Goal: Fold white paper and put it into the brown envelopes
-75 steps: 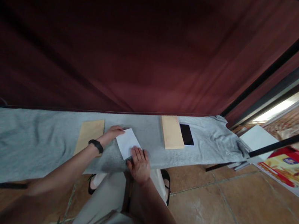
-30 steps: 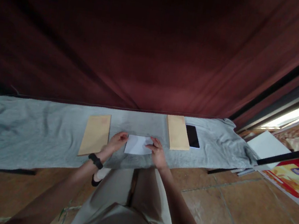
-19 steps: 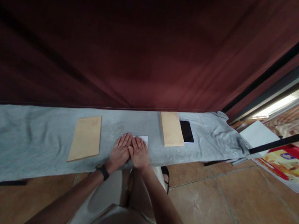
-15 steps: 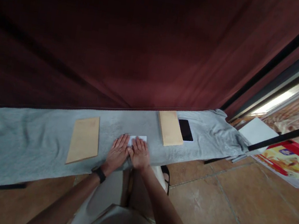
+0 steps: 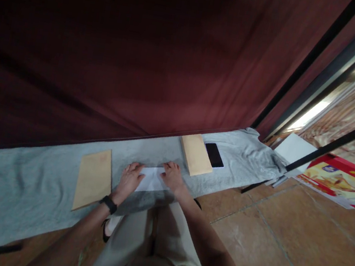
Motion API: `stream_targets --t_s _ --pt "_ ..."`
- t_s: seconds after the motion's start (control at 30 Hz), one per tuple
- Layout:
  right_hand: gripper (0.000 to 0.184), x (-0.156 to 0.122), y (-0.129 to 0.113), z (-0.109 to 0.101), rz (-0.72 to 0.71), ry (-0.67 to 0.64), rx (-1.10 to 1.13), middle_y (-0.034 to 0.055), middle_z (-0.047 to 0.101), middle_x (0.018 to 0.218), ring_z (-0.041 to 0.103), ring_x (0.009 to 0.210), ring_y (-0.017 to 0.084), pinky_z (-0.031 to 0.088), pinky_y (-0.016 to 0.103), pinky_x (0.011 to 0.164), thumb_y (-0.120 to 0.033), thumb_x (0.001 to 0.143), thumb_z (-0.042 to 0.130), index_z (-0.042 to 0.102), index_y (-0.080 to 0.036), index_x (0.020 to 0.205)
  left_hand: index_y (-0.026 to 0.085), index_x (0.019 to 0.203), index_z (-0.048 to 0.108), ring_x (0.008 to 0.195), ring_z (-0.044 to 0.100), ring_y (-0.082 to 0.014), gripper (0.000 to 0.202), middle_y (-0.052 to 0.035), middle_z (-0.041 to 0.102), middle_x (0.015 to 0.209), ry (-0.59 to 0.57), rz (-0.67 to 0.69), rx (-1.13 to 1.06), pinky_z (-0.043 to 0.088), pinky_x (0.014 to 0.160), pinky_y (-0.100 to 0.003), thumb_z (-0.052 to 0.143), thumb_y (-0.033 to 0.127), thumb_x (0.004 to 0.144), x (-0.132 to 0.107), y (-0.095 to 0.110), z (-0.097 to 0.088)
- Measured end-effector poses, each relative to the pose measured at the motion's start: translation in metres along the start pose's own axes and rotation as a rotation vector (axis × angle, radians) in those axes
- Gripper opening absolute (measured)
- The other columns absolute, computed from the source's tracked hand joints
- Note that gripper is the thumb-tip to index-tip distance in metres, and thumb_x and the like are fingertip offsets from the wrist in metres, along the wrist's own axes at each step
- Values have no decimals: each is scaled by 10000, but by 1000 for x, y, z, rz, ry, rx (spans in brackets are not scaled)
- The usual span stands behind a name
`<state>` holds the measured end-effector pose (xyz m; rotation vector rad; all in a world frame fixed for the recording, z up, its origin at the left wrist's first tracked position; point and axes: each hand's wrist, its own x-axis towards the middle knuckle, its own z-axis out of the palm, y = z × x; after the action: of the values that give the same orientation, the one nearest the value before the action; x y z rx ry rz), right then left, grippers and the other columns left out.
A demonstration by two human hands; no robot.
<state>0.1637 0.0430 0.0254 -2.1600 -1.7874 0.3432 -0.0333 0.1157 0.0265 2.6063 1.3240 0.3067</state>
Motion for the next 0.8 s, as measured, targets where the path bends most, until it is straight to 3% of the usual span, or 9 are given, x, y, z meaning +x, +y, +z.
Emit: stream_targets --t_s 0.1,0.2,0.3,0.4,0.5,0.63,0.7,0.8 --pt "282 3 -5 -17 40 -26 53 105 702 1163 631 1094 216 479 309 948 -101 869 601 740 -192 1097 143 1212 665 1166 555 -326 364 -172 620 1239 109 -7 -177 431 1045 -485 588 161 857 -8 13 -2" --pt "269 -2 -14 -38 37 0 97 57 728 1017 674 935 156 492 230 849 -60 902 527 740 -193 997 181 1082 684 1117 578 -293 246 -138 642 1156 161 -168 -622 450 1031 -461 635 257 853 -13 32 -9" --pt "213 -21 -34 -62 -7 163 156 45 704 1039 680 898 149 497 224 822 -152 969 517 705 -212 1049 209 1076 650 1035 624 -253 292 -113 654 1148 165 -413 -1003 521 890 -405 614 427 884 -13 49 -21" --pt "215 -45 -65 -78 -95 258 90 59 667 1097 673 876 155 507 237 775 -218 1018 477 671 -232 1109 207 1051 625 839 670 -192 350 -70 690 1014 56 -541 -1332 533 670 -295 570 513 888 -9 59 -33" --pt "213 -64 -90 -75 -261 189 8 78 662 1089 662 907 177 526 272 812 -184 997 513 655 -219 1152 180 803 595 603 606 -113 224 13 640 716 -53 -625 -1721 462 541 -204 715 353 728 -5 60 -39" --pt "214 -75 -94 -56 -346 201 145 91 670 1149 642 1031 207 531 342 936 -245 1011 513 651 -196 1167 170 703 586 560 592 -99 196 33 640 633 -44 -571 -1797 450 523 -186 719 135 564 -8 53 -39" --pt "288 -78 -83 -45 -298 280 310 95 653 1225 610 1145 221 497 380 1033 -317 1017 500 622 -207 1254 169 775 637 618 642 -124 228 7 706 714 -15 -557 -1788 493 571 -207 712 116 566 -13 47 -38" --pt "455 -80 -58 -28 -11 458 583 149 558 1391 529 1297 262 441 455 1114 -377 990 489 516 -190 1404 194 863 670 701 697 -171 264 -29 762 827 123 -600 -1792 556 668 -281 697 125 609 -19 42 -32"
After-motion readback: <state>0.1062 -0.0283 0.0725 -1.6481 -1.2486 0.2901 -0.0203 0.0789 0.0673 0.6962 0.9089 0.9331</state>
